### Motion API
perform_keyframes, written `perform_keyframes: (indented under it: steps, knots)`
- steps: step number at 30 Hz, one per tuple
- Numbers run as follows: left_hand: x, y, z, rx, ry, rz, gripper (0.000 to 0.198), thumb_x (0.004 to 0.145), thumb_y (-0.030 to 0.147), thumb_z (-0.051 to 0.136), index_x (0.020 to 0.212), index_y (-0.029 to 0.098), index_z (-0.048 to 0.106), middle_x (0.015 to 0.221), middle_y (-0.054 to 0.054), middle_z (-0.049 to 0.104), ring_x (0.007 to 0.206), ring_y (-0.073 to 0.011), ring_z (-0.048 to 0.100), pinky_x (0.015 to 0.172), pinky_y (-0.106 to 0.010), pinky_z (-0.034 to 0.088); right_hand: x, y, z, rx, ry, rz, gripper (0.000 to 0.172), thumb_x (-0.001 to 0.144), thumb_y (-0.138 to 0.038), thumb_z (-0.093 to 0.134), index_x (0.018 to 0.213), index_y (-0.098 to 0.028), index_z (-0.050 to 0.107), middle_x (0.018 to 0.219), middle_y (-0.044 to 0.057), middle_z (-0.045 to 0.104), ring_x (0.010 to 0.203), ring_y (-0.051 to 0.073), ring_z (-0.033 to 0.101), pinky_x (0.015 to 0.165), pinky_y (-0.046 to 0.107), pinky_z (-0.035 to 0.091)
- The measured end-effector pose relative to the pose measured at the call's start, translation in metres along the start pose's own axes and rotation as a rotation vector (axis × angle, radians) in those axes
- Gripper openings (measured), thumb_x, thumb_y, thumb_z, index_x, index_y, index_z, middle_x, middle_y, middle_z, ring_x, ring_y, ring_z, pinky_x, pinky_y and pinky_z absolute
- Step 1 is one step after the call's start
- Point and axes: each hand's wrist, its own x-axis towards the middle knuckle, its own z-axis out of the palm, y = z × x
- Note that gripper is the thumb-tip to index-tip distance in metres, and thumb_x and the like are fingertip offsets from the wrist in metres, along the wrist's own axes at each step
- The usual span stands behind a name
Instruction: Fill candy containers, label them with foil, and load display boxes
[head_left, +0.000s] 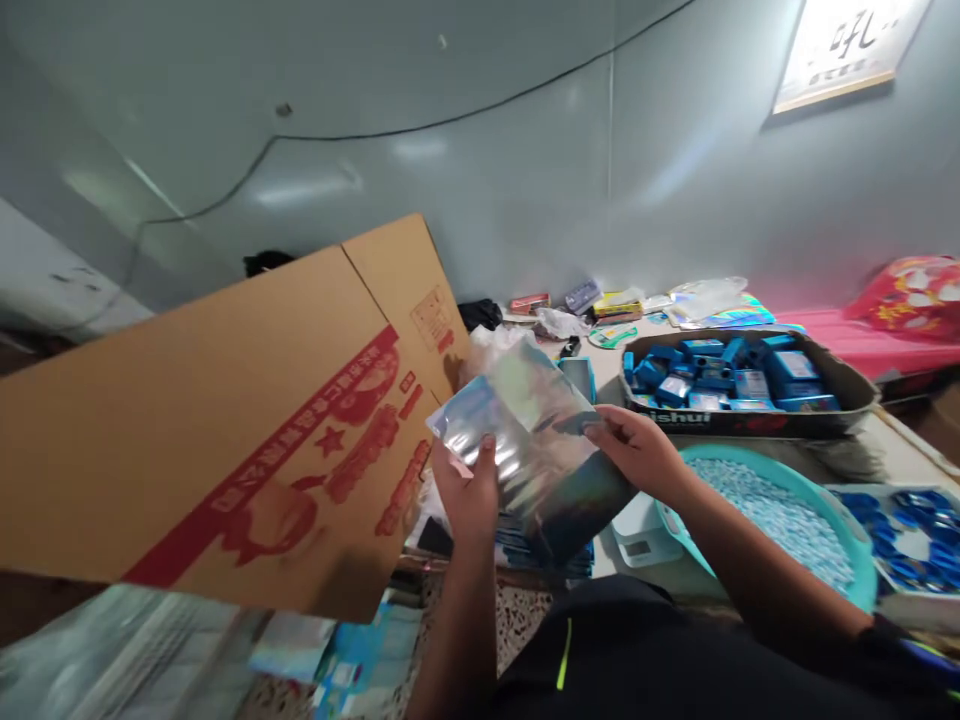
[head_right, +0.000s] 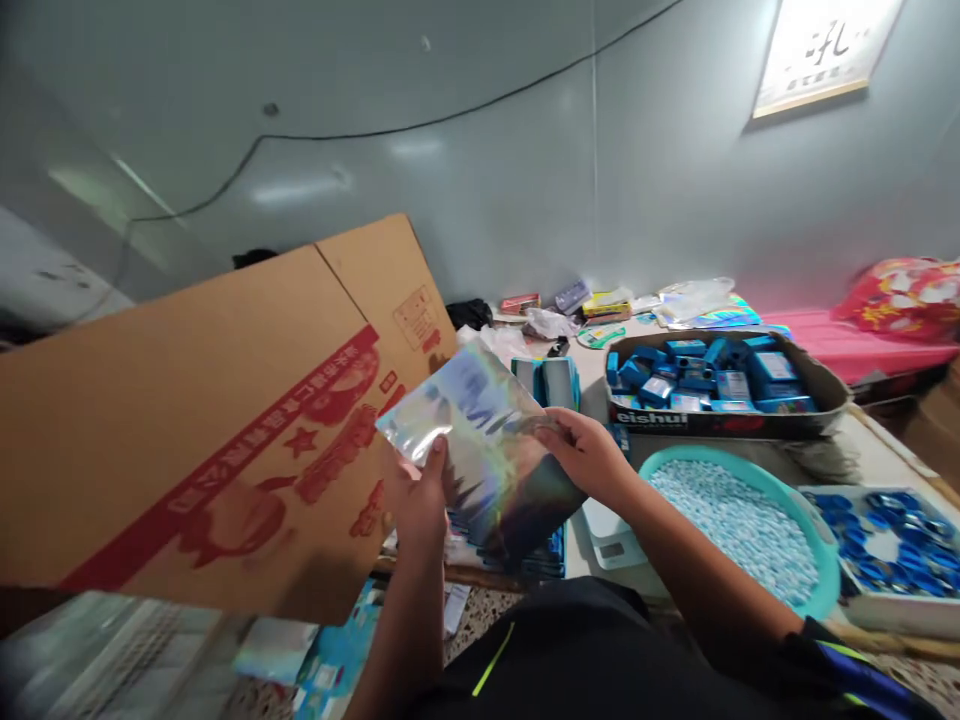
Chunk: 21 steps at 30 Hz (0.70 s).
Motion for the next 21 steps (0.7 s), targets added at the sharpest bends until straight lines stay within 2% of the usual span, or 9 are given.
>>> perform_keyframes:
  steps: [2,3,5,7,10,13,17,19,21]
  knots:
    - [0.006,0.014,-0.024,0.250,0.110,0.351,0.072,0.085,0.039,0.076,0.147,0.022,0.044,0.146,-0.016,0.053,0.134,-0.0270,0.053,0.111,-0.044,0.045,0.006,-0.005,0.005,-0.117,-0.093,-0.065,0.032,0.094,-0.042,0.057,0.107,-0.017,0.073,0.083,0.006,0.074,0.072,0.021,0.066,0.062,0.028,0.048]
    - [0.008,0.023,-0.036,0.393,0.129,0.533,0.073,0.084,0.033,0.077,0.148,0.022,0.044,0.147,-0.016,0.052,0.138,-0.0287,0.049,0.115,-0.047,0.041,0.008,-0.008,0.007,-0.173,-0.159,-0.106,0.032,0.095,-0.040,0.056,0.109,-0.017,0.074,0.088,0.007,0.076,0.077,0.023,0.068,0.066,0.029,0.050]
    - [0.009,0.045,-0.054,0.710,-0.009,0.863,0.064,0.085,0.025,0.076,0.144,0.025,0.051,0.143,-0.014,0.057,0.140,-0.0305,0.046,0.120,-0.051,0.033,0.012,-0.017,0.011,-0.275,-0.315,-0.208,0.031,0.097,-0.035,0.053,0.111,-0.019,0.076,0.100,0.009,0.078,0.087,0.025,0.072,0.074,0.031,0.052]
    - [0.009,0.065,-0.063,0.955,-0.261,1.040,0.052,0.088,0.024,0.073,0.138,0.026,0.059,0.136,-0.011,0.063,0.136,-0.0305,0.051,0.122,-0.053,0.026,0.014,-0.026,0.017,-0.351,-0.467,-0.310,0.031,0.098,-0.031,0.051,0.115,-0.021,0.076,0.108,0.010,0.077,0.094,0.026,0.073,0.080,0.033,0.053]
    - [0.008,0.083,-0.070,1.098,-0.500,1.043,0.038,0.095,0.022,0.064,0.133,0.025,0.063,0.128,-0.007,0.070,0.124,-0.0253,0.060,0.125,-0.051,0.018,0.015,-0.039,0.026,-0.379,-0.594,-0.389,0.032,0.100,-0.029,0.050,0.121,-0.023,0.074,0.110,0.009,0.077,0.093,0.025,0.073,0.080,0.032,0.053]
    - [0.007,0.085,-0.084,1.126,-0.551,0.998,0.029,0.096,0.017,0.059,0.123,0.025,0.068,0.107,-0.003,0.076,0.102,-0.0187,0.068,0.124,-0.050,0.021,0.017,-0.048,0.029,-0.345,-0.634,-0.379,0.030,0.099,-0.031,0.055,0.121,-0.023,0.074,0.101,0.008,0.078,0.085,0.022,0.072,0.074,0.030,0.052]
    - [0.008,0.088,-0.118,1.136,-0.373,0.893,0.018,0.096,0.018,0.060,0.107,0.024,0.073,0.090,0.000,0.075,0.084,-0.0166,0.067,0.116,-0.047,0.032,0.026,-0.050,0.023,-0.278,-0.664,-0.357,0.024,0.093,-0.032,0.064,0.110,-0.021,0.076,0.080,0.004,0.074,0.067,0.017,0.065,0.061,0.027,0.047]
    - [0.007,0.094,-0.131,1.141,-0.297,0.847,0.014,0.096,0.019,0.060,0.100,0.023,0.073,0.090,-0.001,0.075,0.083,-0.0171,0.067,0.116,-0.047,0.033,0.031,-0.050,0.023,-0.195,-0.623,-0.397,0.021,0.094,-0.032,0.061,0.100,-0.021,0.078,0.083,0.005,0.075,0.071,0.017,0.066,0.065,0.027,0.049]
    - [0.005,0.101,-0.135,1.189,-0.241,0.850,0.013,0.096,0.020,0.061,0.102,0.022,0.072,0.093,-0.002,0.075,0.087,-0.0191,0.068,0.118,-0.049,0.031,0.032,-0.050,0.028,-0.116,-0.565,-0.418,0.022,0.095,-0.032,0.058,0.094,-0.021,0.078,0.089,0.006,0.076,0.080,0.019,0.069,0.073,0.029,0.053]
